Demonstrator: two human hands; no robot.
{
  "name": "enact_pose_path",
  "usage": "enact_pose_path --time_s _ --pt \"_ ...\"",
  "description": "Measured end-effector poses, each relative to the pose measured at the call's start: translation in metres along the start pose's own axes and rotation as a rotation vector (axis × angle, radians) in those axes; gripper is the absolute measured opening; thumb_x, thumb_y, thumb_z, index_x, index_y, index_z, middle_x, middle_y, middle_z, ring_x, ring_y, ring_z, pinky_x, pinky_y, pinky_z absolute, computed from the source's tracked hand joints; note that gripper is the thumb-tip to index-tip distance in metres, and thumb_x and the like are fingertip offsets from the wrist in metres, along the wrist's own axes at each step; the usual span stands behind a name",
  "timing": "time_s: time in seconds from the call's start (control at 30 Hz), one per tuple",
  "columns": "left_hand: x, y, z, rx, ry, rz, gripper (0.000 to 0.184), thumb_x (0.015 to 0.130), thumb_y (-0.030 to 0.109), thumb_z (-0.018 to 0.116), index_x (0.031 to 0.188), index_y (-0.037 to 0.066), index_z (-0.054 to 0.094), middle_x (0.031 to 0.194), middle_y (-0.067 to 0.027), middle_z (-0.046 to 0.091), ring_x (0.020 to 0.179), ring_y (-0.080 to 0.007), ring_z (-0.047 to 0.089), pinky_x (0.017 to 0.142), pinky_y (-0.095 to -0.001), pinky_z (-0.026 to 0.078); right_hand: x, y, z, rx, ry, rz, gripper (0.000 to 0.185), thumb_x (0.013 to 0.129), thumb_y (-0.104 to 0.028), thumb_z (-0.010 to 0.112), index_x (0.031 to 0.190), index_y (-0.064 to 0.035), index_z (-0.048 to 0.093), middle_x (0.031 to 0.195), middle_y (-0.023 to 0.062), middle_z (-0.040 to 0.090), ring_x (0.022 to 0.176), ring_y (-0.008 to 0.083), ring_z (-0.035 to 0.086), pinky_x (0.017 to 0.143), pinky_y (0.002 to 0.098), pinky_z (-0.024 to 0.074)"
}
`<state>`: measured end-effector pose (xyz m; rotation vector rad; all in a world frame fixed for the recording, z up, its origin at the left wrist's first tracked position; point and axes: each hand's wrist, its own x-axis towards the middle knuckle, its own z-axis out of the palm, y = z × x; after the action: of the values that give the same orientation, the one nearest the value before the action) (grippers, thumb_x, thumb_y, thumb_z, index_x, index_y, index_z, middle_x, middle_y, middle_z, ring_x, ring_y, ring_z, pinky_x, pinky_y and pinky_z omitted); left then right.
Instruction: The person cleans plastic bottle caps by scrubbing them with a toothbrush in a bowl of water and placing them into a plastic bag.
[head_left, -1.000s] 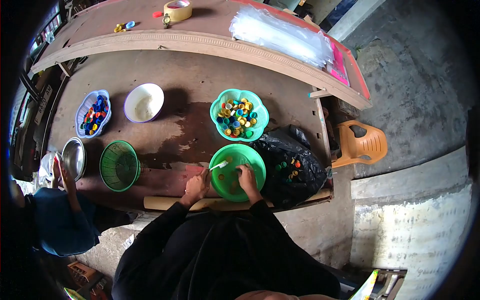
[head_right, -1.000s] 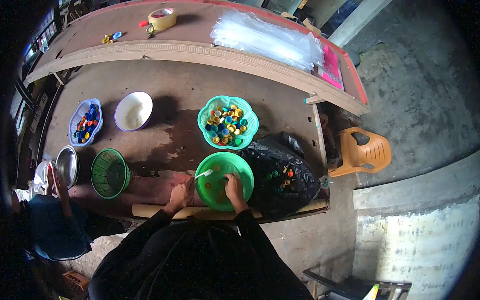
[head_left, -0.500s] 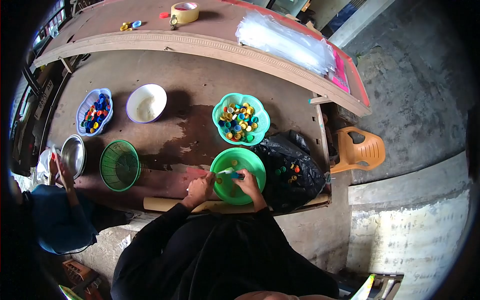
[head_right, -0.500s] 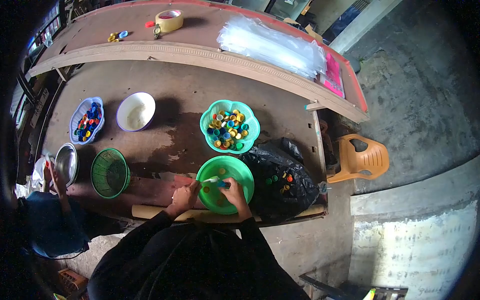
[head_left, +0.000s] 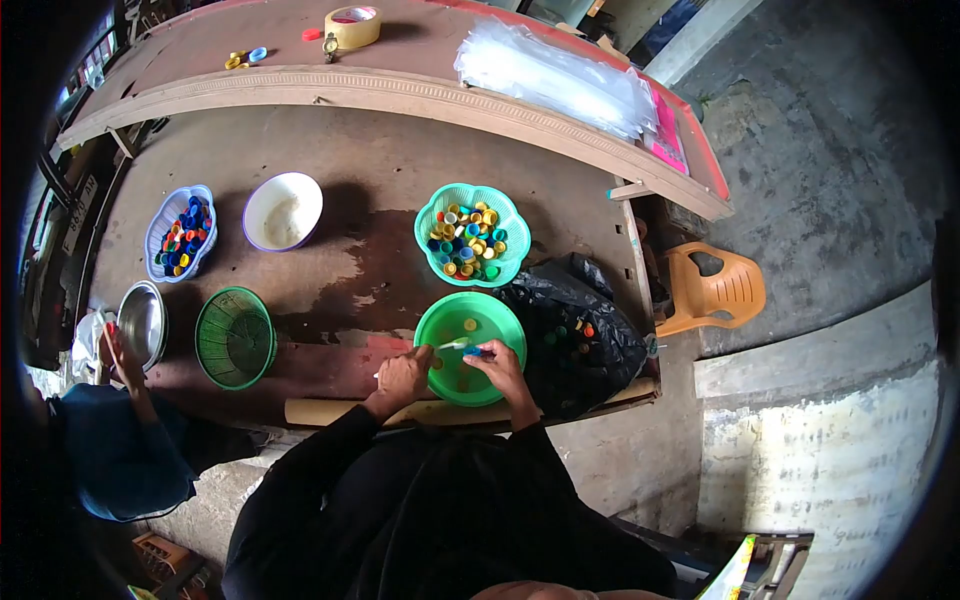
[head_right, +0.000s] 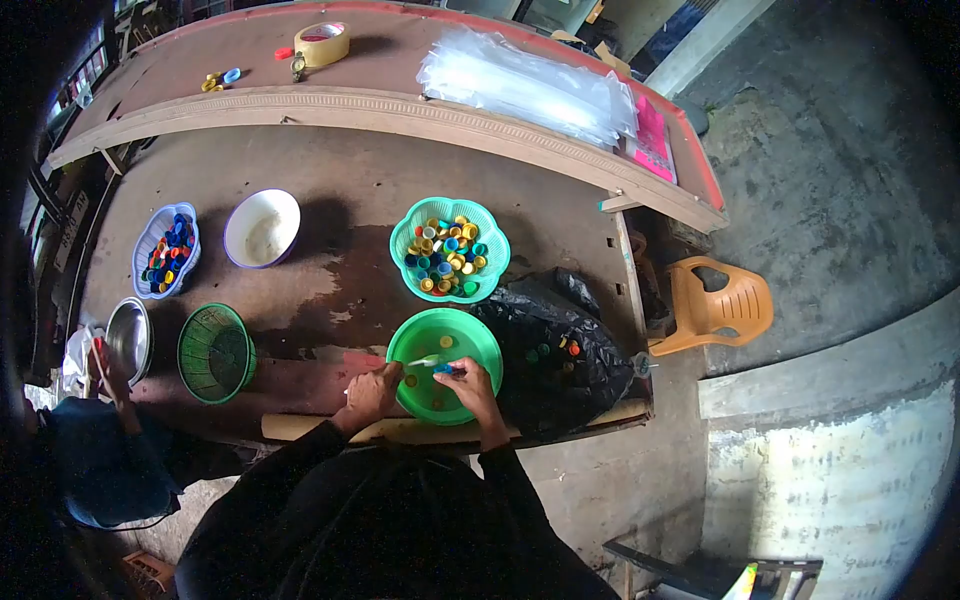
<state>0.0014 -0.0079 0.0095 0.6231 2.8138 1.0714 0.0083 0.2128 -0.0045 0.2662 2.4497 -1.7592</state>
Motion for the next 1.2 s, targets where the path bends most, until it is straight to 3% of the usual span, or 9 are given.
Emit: enact_pose_path --time_s 0.13,0.2,0.3,0.7,0.77,0.87,1.03,1.1,1.2 --pt "-0.004 0.001 0.003 -0.007 -0.004 0.048 0.013 0.087 0.021 0.048 0.097 0.013 0.048 0.07 -0.0144 0.062 0.059 -0.0359 0.061 0.05 -0.0474 0.047 -0.005 -0.015 0.003 0.003 -0.028 0.033 0.031 0.073 -0.014 0.075 0.09 0.0026 0.055 0.086 0.0097 0.063 0.079 0.0137 0.061 0.071 0.026 0.0487" --pt "0.002 -0.001 0.0 0.1 -0.094 -0.12 0.013 0.087 0.025 0.048 0.091 0.012 0.05 0.079 -0.0125 0.064 0.061 -0.0339 0.062 0.053 -0.0461 0.048 -0.005 -0.017 0.005 0.02 -0.005 0.032 0.028 0.074 -0.012 0.074 0.09 0.0021 0.055 0.086 0.0092 0.063 0.08 0.0132 0.061 0.072 0.0255 0.0485" --pt "-0.002 0.006 0.003 0.048 -0.058 0.025 0.012 0.087 0.024 0.048 0.09 0.012 0.049 0.078 -0.0121 0.064 0.06 -0.034 0.062 0.052 -0.0464 0.048 -0.006 -0.016 0.006 0.124 -0.064 0.058 0.028 0.074 -0.013 0.074 0.088 0.0017 0.055 0.087 0.0091 0.063 0.08 0.0127 0.06 0.072 0.025 0.048" --pt "0.001 -0.008 0.006 0.108 -0.091 -0.04 0.013 0.088 0.023 0.046 0.091 0.01 0.049 0.077 -0.0122 0.063 0.062 -0.0331 0.062 0.053 -0.0459 0.049 -0.005 0.0 0.011 0.217 0.003 0.095 0.03 0.075 -0.013 0.073 0.091 0.0024 0.054 0.086 0.0076 0.062 0.078 0.0128 0.059 0.07 0.0248 0.0484" --pt "0.001 0.005 -0.006 0.08 -0.086 -0.051 0.013 0.089 0.023 0.046 0.092 0.011 0.048 0.077 -0.0126 0.063 0.062 -0.0331 0.062 0.053 -0.0456 0.049 -0.002 0.006 0.012 -0.061 0.078 -0.112 0.032 0.073 -0.012 0.073 0.095 0.0012 0.053 0.082 0.0072 0.062 0.074 0.0123 0.059 0.068 0.0254 0.0487" --pt "-0.005 0.005 -0.005 0.005 -0.079 -0.006 0.014 0.089 0.024 0.046 0.094 0.011 0.048 0.077 -0.013 0.063 0.063 -0.033 0.062 0.053 -0.0455 0.049 -0.009 -0.016 0.011 -0.28 0.091 -0.118 0.032 0.071 -0.01 0.073 0.096 -0.0009 0.055 0.08 0.0062 0.062 0.071 0.0118 0.059 0.065 0.0261 0.0488" --pt "-0.005 -0.011 0.005 0.058 -0.101 -0.084 0.013 0.089 0.023 0.047 0.093 0.011 0.048 0.077 -0.0156 0.062 0.061 -0.0362 0.061 0.049 -0.0483 0.046 -0.004 -0.017 0.005 -0.224 0.122 -0.129 0.032 0.067 -0.012 0.076 0.092 -0.0014 0.059 0.076 0.0075 0.062 0.069 0.0142 0.06 0.064 0.0282 0.0494" --pt "-0.008 -0.003 0.002 -0.071 -0.015 0.116 0.014 0.09 0.024 0.046 0.092 0.011 0.048 0.076 -0.0151 0.062 0.062 -0.0362 0.061 0.05 -0.0485 0.046 -0.006 -0.017 0.006 -0.416 0.067 -0.177 0.034 0.065 -0.012 0.076 0.093 -0.0017 0.059 0.077 0.0094 0.061 0.07 0.0167 0.061 0.064 0.0294 0.0496" --pt "-0.006 -0.008 0.009 0.054 -0.067 0.008 0.014 0.09 0.024 0.046 0.091 0.01 0.048 0.076 -0.0146 0.062 0.06 -0.0356 0.061 0.049 -0.0482 0.046 -0.009 -0.025 0.009 -0.494 0.132 -0.224 0.035 0.063 -0.011 0.077 0.093 -0.0022 0.06 0.079 0.0101 0.06 0.07 0.0185 0.06 0.065 0.0303 0.0496"
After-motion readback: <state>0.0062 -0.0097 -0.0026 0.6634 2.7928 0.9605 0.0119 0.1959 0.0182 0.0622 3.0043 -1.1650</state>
